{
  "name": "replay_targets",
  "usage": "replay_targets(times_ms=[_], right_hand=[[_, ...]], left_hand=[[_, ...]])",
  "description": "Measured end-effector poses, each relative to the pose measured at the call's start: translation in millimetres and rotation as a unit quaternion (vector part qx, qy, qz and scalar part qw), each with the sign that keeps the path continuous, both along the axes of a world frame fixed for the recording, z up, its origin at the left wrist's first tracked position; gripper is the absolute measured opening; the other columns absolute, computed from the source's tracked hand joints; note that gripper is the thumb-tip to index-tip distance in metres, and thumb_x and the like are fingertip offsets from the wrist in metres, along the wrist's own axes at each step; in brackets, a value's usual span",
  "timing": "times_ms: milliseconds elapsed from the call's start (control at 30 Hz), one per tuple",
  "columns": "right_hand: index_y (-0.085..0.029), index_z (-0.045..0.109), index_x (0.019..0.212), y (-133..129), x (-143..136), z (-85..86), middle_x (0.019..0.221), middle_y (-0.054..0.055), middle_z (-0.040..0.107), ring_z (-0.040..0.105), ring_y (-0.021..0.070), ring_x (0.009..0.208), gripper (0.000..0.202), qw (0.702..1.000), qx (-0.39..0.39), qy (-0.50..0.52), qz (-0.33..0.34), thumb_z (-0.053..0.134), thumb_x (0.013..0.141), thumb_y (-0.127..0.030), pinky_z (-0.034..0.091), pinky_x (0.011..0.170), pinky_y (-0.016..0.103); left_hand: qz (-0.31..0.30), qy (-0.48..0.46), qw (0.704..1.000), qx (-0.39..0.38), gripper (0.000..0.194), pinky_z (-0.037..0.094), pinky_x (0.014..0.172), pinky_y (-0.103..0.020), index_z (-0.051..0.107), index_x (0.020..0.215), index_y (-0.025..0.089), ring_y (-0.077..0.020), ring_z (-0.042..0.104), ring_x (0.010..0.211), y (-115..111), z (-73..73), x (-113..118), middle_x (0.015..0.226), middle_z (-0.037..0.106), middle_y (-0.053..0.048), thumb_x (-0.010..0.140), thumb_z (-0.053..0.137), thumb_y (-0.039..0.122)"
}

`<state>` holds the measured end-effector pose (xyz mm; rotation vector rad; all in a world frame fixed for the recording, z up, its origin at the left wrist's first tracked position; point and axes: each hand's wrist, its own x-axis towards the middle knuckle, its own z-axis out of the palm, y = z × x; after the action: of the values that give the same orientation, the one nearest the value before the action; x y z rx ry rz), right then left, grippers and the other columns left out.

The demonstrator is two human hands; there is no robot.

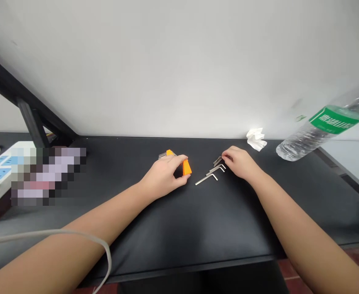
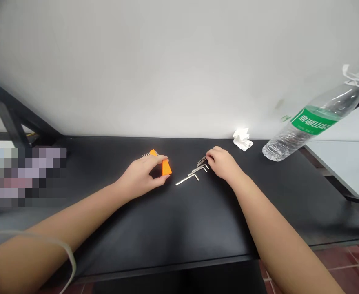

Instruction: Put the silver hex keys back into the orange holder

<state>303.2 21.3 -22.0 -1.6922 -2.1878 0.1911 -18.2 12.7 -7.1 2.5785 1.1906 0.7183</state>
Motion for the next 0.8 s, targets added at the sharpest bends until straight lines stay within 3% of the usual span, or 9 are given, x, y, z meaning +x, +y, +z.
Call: replay_targets(times_ms=[200, 333, 500, 800], right_hand=[[-0.021, 0.076, 0.103, 3.2, 4.5, -0.1, 0.101, 0.007, 0.068, 0.067, 0.0208, 0.087, 0.021, 0.999, 0.003, 0.036, 0.024, 0.056, 0.095, -0.024, 0.053, 0.085, 0.035], [-0.020, 0.074, 0.089, 5.0, 4.0, 4.0, 0.096, 0.006, 0.068, 0.066, 0.0189, 0.084, 0.020, 0.999, -0.008, 0.018, 0.037, 0.055, 0.092, -0.016, 0.051, 0.082, 0.032], [-0.019, 0.067, 0.078, 5.2, 2.8, 9.1, 0.086, 0.003, 0.064, 0.060, 0.0147, 0.071, 0.014, 0.999, -0.042, 0.000, 0.006, 0.057, 0.083, -0.011, 0.046, 0.072, 0.027], [-0.020, 0.065, 0.072, 4.6, 3.3, 12.1, 0.079, 0.000, 0.064, 0.059, 0.0138, 0.068, 0.008, 0.994, -0.077, 0.079, -0.027, 0.060, 0.073, -0.014, 0.045, 0.067, 0.026]], left_hand=[[-0.001, 0.002, 1.000, -0.002, 0.045, 0.055, 0.089, -0.038, 0.061, 0.127, 0.021, -0.0243, 0.070, 0.097, 1.4, -2.7, -0.7, 0.107, 0.074, -0.007, 0.087, 0.066, 0.041], [-0.002, 0.010, 1.000, 0.003, 0.044, 0.055, 0.089, -0.038, 0.061, 0.128, 0.021, -0.0248, 0.070, 0.098, 1.3, -2.1, -0.3, 0.107, 0.075, -0.006, 0.089, 0.064, 0.042], [-0.006, 0.011, 1.000, 0.001, 0.044, 0.055, 0.088, -0.037, 0.060, 0.128, 0.021, -0.0239, 0.070, 0.097, 1.7, -1.2, 0.4, 0.108, 0.075, -0.006, 0.089, 0.065, 0.043], [-0.008, 0.020, 1.000, -0.016, 0.045, 0.055, 0.089, -0.037, 0.061, 0.128, 0.023, -0.0241, 0.071, 0.100, 3.4, -2.1, 0.0, 0.113, 0.075, -0.006, 0.089, 0.064, 0.044]])
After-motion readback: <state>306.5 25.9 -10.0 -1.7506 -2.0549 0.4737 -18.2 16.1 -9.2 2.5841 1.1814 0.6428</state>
